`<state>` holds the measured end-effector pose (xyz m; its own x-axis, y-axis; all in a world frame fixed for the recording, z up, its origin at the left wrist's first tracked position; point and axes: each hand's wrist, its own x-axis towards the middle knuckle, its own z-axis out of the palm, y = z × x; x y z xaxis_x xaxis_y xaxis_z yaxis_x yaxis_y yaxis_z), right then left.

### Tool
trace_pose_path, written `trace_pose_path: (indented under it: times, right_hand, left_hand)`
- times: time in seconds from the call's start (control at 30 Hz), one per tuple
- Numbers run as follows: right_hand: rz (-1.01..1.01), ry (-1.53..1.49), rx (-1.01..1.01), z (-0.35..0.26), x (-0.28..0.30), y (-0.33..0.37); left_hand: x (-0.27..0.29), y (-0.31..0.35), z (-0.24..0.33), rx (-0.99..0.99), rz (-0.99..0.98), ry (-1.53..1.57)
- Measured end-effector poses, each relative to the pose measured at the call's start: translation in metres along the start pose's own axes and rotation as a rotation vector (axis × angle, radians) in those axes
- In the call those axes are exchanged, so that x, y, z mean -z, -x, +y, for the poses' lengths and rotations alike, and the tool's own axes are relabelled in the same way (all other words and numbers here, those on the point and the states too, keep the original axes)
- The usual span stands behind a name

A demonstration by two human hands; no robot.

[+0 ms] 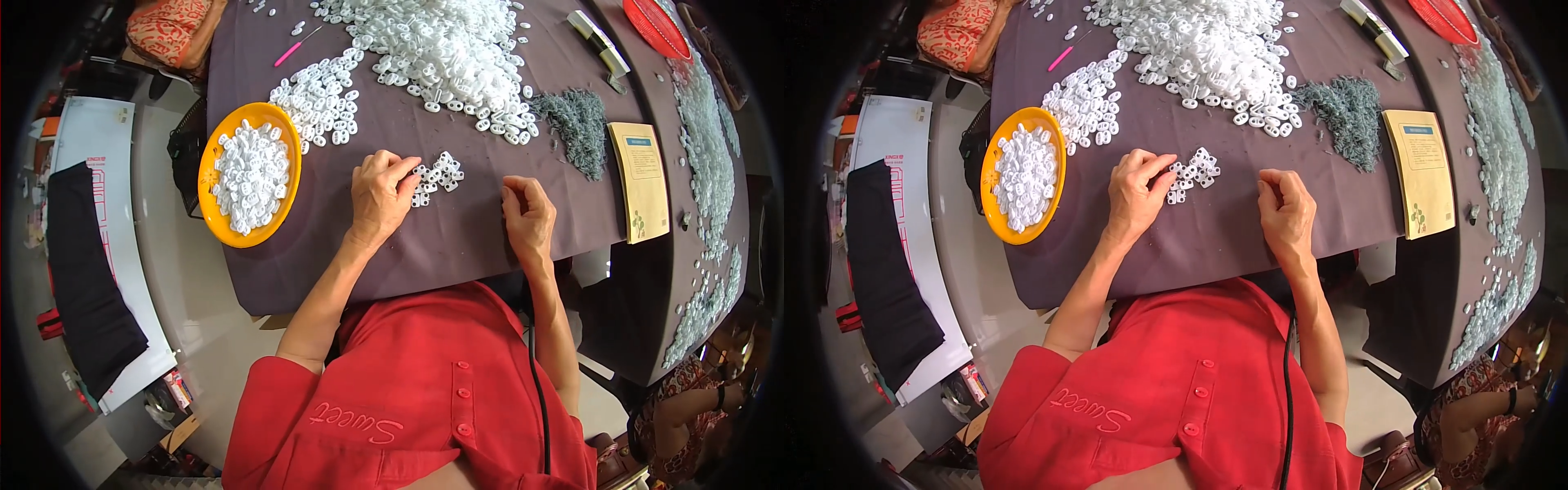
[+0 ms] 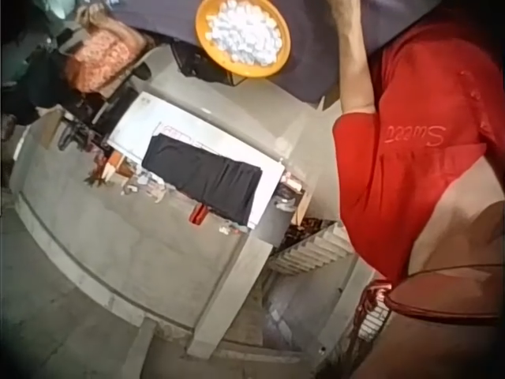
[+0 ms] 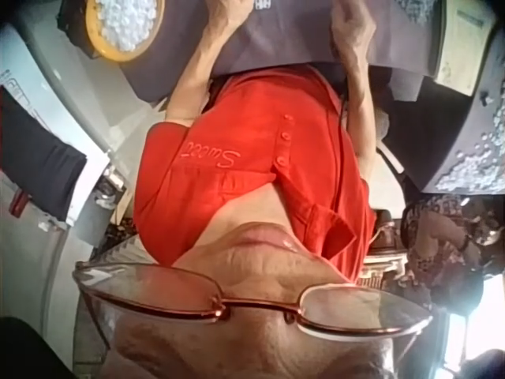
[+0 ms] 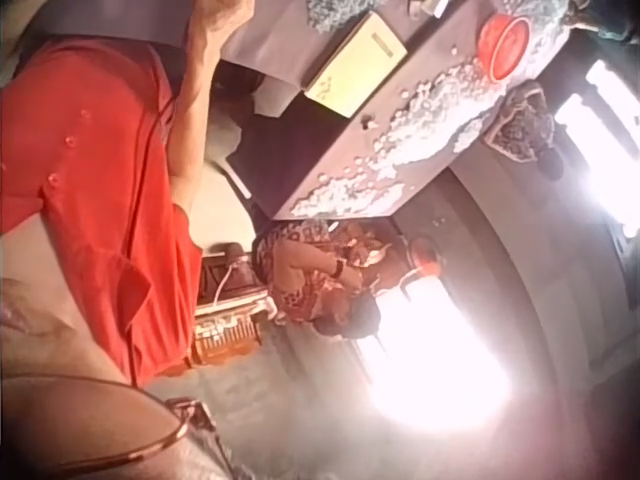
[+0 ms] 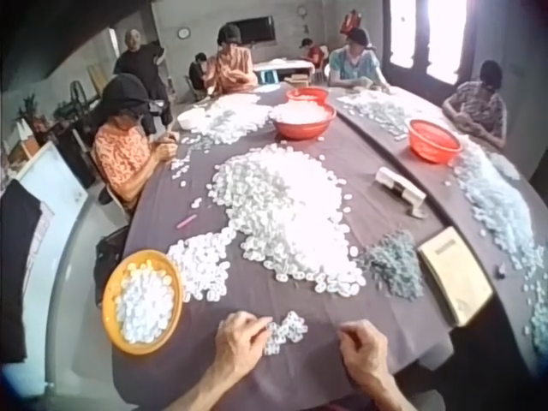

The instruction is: The person repeatedly picks up small plastic components from the table and assembles them together by hand.

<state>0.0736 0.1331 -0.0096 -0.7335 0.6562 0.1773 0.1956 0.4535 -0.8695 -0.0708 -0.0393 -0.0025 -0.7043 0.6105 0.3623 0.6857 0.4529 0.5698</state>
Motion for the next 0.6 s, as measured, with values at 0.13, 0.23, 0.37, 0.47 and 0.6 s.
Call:
trace_pose_path:
  times: [0.13, 0.23, 0.37, 0.47, 0.6]
  right_hand:
    - [0.010, -0.023, -0.018, -0.002, 0.000, 0.000]
    - [0.008, -0.019, 0.036, -0.002, -0.001, -0.001]
    - [-0.016, -0.030, 0.088, -0.007, -0.002, 0.000]
    - [-0.092, -0.133, -0.002, -0.022, -0.004, 0.003]
    - [-0.200, -0.415, -0.168, -0.040, -0.018, 0.007]
  left_hand:
    - [0.000, -0.003, 0.002, -0.060, -0.067, -0.076]
    - [-0.003, -0.005, 0.001, -0.111, -0.043, -0.086]
    - [-0.008, -0.004, 0.000, 0.038, 0.087, 0.173]
    - [0.000, -0.003, 0.026, 0.362, 0.020, 0.550]
    - [-0.004, 0.002, 0.042, 0.703, -0.126, 1.084]
